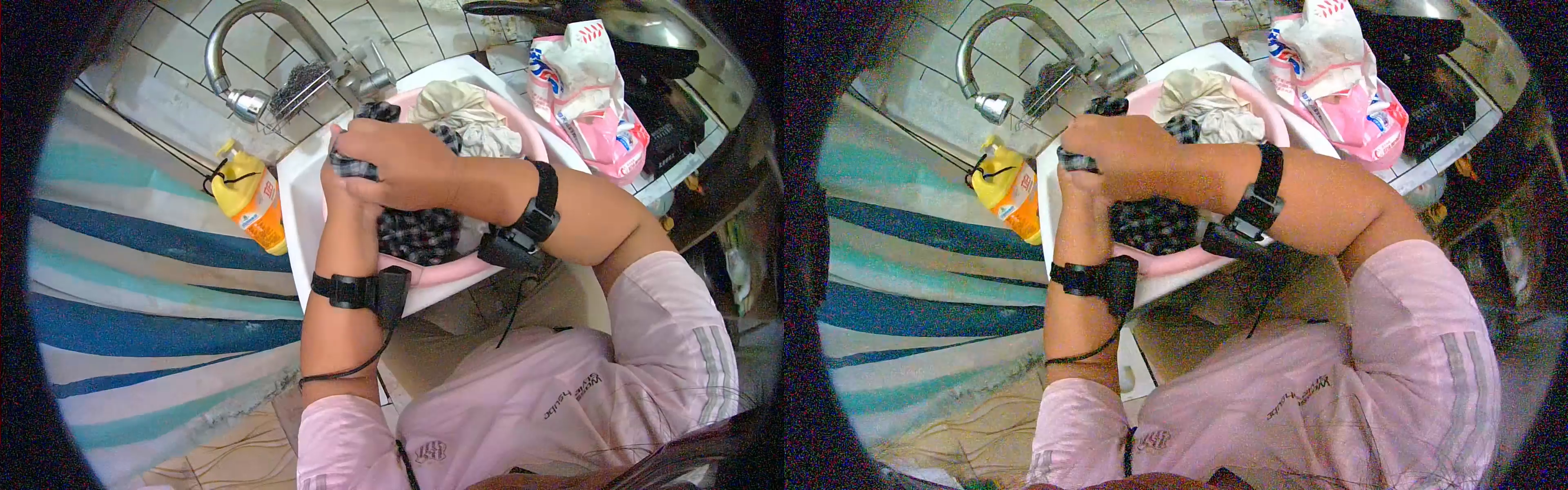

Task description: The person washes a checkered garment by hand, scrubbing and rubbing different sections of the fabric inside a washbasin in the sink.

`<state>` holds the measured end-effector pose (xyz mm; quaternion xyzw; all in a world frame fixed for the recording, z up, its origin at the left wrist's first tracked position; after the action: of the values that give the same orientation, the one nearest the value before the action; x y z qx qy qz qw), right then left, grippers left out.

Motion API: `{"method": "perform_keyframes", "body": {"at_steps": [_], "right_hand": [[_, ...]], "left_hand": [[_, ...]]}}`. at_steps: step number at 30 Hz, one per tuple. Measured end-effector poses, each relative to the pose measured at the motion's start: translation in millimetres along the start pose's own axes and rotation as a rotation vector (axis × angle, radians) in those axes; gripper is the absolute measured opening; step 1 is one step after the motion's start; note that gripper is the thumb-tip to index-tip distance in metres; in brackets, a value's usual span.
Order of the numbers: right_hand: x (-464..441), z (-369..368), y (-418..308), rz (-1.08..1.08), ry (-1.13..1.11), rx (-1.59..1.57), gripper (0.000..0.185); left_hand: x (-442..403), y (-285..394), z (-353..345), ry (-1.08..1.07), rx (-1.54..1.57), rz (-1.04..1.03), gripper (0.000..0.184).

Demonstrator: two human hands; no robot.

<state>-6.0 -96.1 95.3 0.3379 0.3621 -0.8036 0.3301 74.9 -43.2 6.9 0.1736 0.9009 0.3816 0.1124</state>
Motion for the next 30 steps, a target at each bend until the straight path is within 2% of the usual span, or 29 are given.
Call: {"method": "perform_keyframes", "body": {"at_steps": [2,4,5,8,10,12,13,14,16,17,20,21,22,24,25,26,28,29,30], "right_hand": [[-2.2,3.2,10.5,0.013,0.057,-0.013,0.032],[-2.7,3.6,58.7,-0.339,0.04,-0.08,0.032],[-1.7,10.2,72.3,-0.423,0.112,-0.168,0.033],[1.1,0.7,110.1,-0.366,0.152,-0.143,0.033],[6.3,-2.9,115.0,-0.437,0.133,-0.234,0.034],[5.3,-9.9,110.6,-0.405,0.093,-0.305,0.037],[1.1,-5.8,95.1,-0.245,0.109,-0.213,0.035],[2.2,-6.7,94.5,-0.242,0.108,-0.215,0.035],[-1.3,-6.9,67.7,-0.278,0.019,-0.219,0.031],[-2.8,-5.5,50.9,-0.165,0.053,-0.194,0.028],[-2.2,3.0,44.1,-0.074,0.123,-0.157,0.028],[-1.0,12.6,49.1,-0.066,0.214,-0.164,0.026],[-1.7,13.3,54.6,-0.067,0.216,-0.163,0.026],[6.8,35.6,85.2,-0.285,0.418,-0.109,0.025],[9.8,37.7,103.1,-0.443,0.398,-0.109,0.03],[8.7,38.9,107.8,-0.443,0.403,-0.106,0.03],[18.0,52.4,117.8,-0.51,0.572,-0.074,0.036],[19.7,51.8,121.6,-0.543,0.555,-0.121,0.04],[19.8,48.3,126.5,-0.543,0.558,-0.119,0.04]], "left_hand": [[-5.6,-10.0,8.6,0.059,-0.052,0.063,0.036],[3.7,-2.9,-12.1,0.153,-0.208,-0.035,0.035],[6.8,1.9,-18.6,0.172,-0.249,-0.062,0.035],[5.1,9.0,-31.9,0.072,-0.432,-0.159,0.039],[5.5,9.4,-31.7,0.063,-0.467,-0.162,0.04],[6.6,13.5,-29.2,0.075,-0.411,-0.197,0.041],[2.4,15.7,-19.5,0.091,-0.426,-0.204,0.041],[-2.2,17.0,-10.3,0.093,-0.426,-0.207,0.041],[-9.1,13.6,8.3,0.135,-0.219,-0.14,0.039],[-10.7,10.6,14.8,0.174,-0.135,-0.105,0.033],[-8.5,13.7,27.4,0.305,-0.189,-0.077,0.029],[-6.3,27.0,27.2,0.345,-0.371,-0.211,0.025],[-6.8,26.1,27.5,0.342,-0.372,-0.21,0.025],[-2.1,38.0,26.4,0.424,-0.512,-0.325,0.026],[-1.5,56.0,25.9,0.472,-0.751,-0.489,0.028],[-2.6,53.5,28.7,0.466,-0.751,-0.49,0.028],[21.7,67.3,-18.8,0.407,-1.13,-0.713,0.029],[26.3,65.9,-36.1,0.326,-1.265,-0.736,0.029],[26.8,64.1,-37.1,0.322,-1.265,-0.737,0.029]]}}
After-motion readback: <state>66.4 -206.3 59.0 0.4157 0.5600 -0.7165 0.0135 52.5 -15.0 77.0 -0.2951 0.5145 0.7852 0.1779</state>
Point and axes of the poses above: each hand's wrist, its own x-axis away from the middle knuckle, its own z-axis out of the back of the hand, y = z × x, the point moved 10 cm from there along -x, towards the middle knuckle, and after that the axes turned 1 degree about z, right-handed, at the moved point
